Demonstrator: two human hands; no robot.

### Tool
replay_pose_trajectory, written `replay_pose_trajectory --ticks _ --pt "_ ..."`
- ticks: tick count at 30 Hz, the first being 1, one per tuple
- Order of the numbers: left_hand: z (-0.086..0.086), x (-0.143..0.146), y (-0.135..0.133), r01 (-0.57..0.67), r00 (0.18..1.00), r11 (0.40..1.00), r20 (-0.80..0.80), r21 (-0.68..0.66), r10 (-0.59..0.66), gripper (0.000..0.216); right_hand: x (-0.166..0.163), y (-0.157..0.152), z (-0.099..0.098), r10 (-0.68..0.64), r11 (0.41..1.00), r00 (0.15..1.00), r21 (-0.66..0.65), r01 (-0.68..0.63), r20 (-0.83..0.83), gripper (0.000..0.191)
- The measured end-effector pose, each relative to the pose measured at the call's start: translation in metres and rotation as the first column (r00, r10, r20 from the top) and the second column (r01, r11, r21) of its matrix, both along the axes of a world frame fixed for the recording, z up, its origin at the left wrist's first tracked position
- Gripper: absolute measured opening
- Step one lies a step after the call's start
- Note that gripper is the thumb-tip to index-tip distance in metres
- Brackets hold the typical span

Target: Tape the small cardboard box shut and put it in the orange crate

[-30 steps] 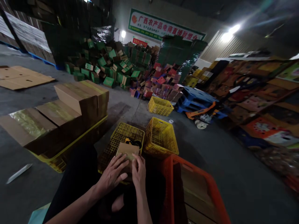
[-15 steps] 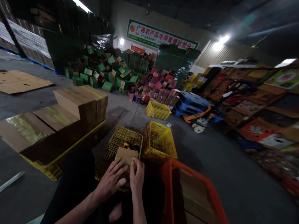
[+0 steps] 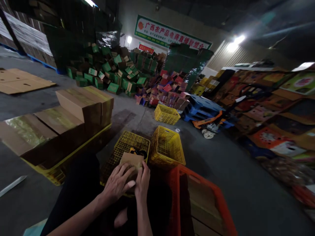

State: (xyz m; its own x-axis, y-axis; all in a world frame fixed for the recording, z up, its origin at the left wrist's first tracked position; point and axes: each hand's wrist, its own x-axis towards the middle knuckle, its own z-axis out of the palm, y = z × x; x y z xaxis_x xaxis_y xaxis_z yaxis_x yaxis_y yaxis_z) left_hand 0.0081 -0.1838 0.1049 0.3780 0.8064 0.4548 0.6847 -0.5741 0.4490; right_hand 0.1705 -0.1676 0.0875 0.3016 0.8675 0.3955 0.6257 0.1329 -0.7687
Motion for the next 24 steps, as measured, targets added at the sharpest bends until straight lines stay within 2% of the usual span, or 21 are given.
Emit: replay_pose_trajectory --ticks 4,10,16,24 --pt "0.012 0.006 0.010 -0.038 0.998 0.999 -0.056 -0.019 0.037 0.057 -0.002 -0.002 0.002 0.005 0.999 0.998 -0.038 -0.008 -0.061 0.046" --pt "0.023 0.008 0.026 -0.038 0.987 0.993 -0.161 -0.113 0.019 0.059 -0.005 -0.007 -0.001 0.038 0.999 0.996 0.008 -0.037 -0.076 0.043" --pt "0.019 0.008 0.030 -0.029 0.989 0.995 -0.148 -0.097 0.014 0.062 -0.007 -0.009 -0.005 0.011 0.998 0.996 0.057 -0.006 -0.085 0.047" --pt "0.009 0.001 0.028 0.060 0.991 0.998 -0.118 -0.034 -0.064 0.070 -0.002 -0.009 0.006 0.003 1.000 0.998 0.000 -0.003 -0.067 0.040"
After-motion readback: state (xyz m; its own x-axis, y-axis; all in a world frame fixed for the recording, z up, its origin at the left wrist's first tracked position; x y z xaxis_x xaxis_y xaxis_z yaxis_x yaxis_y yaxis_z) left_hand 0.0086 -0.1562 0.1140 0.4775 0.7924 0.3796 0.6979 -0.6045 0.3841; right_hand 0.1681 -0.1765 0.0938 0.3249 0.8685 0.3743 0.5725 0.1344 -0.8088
